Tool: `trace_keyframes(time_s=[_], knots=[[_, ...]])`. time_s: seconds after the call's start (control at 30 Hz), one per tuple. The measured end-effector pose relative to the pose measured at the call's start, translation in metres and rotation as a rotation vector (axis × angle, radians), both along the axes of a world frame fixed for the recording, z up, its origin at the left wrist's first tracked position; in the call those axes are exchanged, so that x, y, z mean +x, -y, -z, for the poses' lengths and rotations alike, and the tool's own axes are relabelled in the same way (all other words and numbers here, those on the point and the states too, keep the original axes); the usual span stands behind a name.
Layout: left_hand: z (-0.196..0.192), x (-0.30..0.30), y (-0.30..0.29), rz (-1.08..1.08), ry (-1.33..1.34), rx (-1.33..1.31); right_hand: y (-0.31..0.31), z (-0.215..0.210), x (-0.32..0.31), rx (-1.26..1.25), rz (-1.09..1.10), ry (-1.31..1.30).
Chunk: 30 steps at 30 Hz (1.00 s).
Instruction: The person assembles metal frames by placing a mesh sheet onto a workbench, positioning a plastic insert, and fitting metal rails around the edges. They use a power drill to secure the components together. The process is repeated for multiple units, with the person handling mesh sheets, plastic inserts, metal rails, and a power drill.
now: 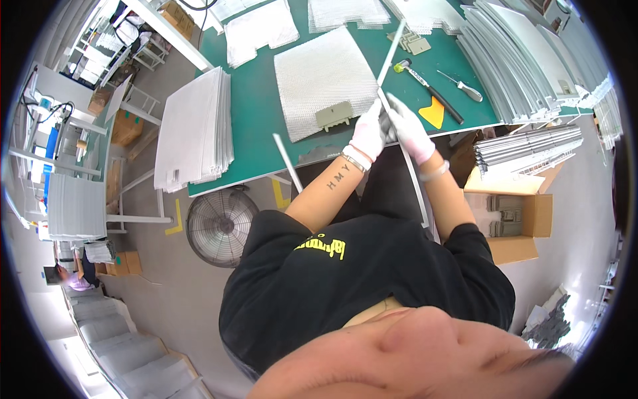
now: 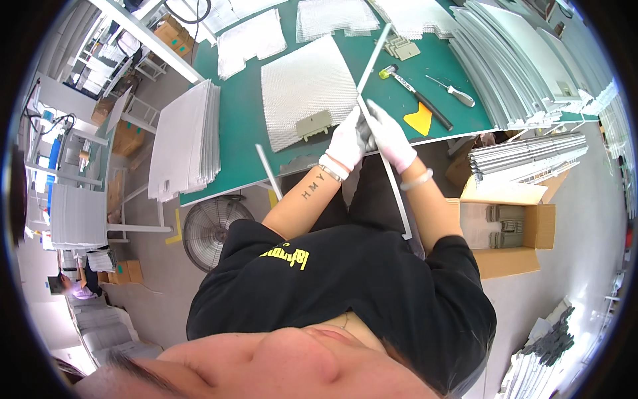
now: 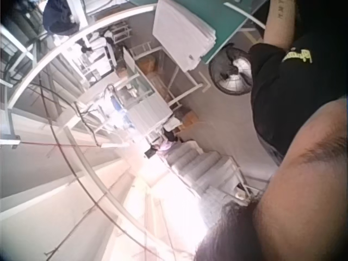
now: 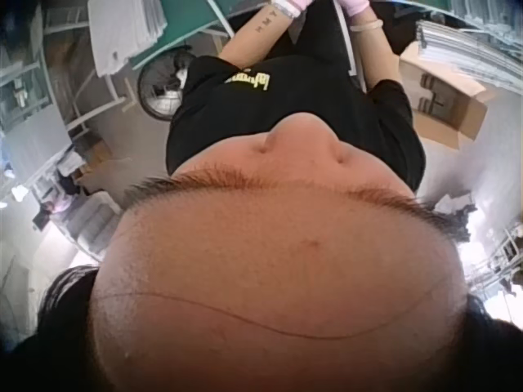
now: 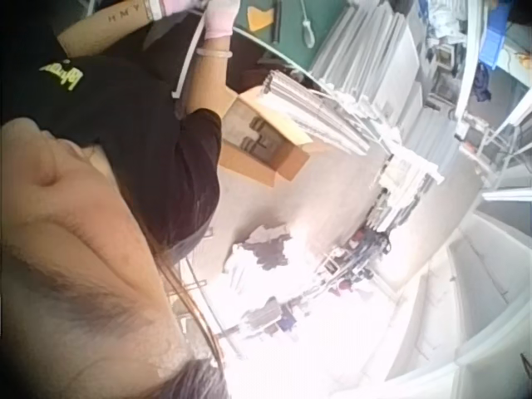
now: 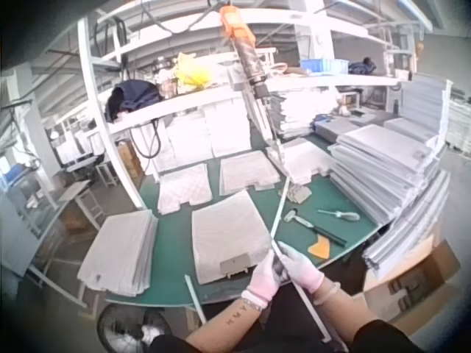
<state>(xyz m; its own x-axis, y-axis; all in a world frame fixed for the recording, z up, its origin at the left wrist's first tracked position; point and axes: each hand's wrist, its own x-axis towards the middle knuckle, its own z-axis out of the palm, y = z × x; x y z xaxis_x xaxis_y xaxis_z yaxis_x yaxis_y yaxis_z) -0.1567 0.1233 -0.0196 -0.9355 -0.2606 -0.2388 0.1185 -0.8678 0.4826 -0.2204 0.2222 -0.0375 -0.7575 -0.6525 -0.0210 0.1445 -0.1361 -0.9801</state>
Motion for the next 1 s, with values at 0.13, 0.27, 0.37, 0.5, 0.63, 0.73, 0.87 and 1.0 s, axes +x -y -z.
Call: trace_keyframes(time_s=[0.13, 0.27, 0.37, 0.5, 0.63, 0.73, 0.87, 1.0], knots=[[0.017, 0.055, 0.009, 0.183, -0.161, 0.07, 0.024, -0.029, -0.03, 0.274, -0.169, 0.012], [-0.035, 0.132, 0.063, -0.045, -0.179, -0.931, 0.027, -0.023, -0.043, 0.165, -0.197, 0.187], [0.005, 0.145, 0.149, -0.573, 0.179, -1.662, 0.025, -0.02, -0.04, -0.034, -0.285, 0.31], [0.012, 0.154, 0.196, -0.113, 0.11, -0.834, 0.028, -0.03, -0.027, 0.056, -0.293, 0.232], [-0.035, 0.147, 0.162, -0.052, -0.162, -0.643, 0.004, -0.048, -0.023, -0.001, -0.269, 0.108], [-0.04, 0.154, 0.154, -0.204, 0.04, -0.87, -0.015, -0.057, -0.014, -0.101, -0.225, 0.042], [-0.053, 0.154, 0.139, -0.372, 0.072, -1.046, -0.025, -0.085, 0.006, -0.152, -0.199, -0.002], [-0.069, 0.176, 0.117, -0.617, 0.06, -1.506, -0.027, -0.092, 0.022, -0.17, -0.147, -0.061]])
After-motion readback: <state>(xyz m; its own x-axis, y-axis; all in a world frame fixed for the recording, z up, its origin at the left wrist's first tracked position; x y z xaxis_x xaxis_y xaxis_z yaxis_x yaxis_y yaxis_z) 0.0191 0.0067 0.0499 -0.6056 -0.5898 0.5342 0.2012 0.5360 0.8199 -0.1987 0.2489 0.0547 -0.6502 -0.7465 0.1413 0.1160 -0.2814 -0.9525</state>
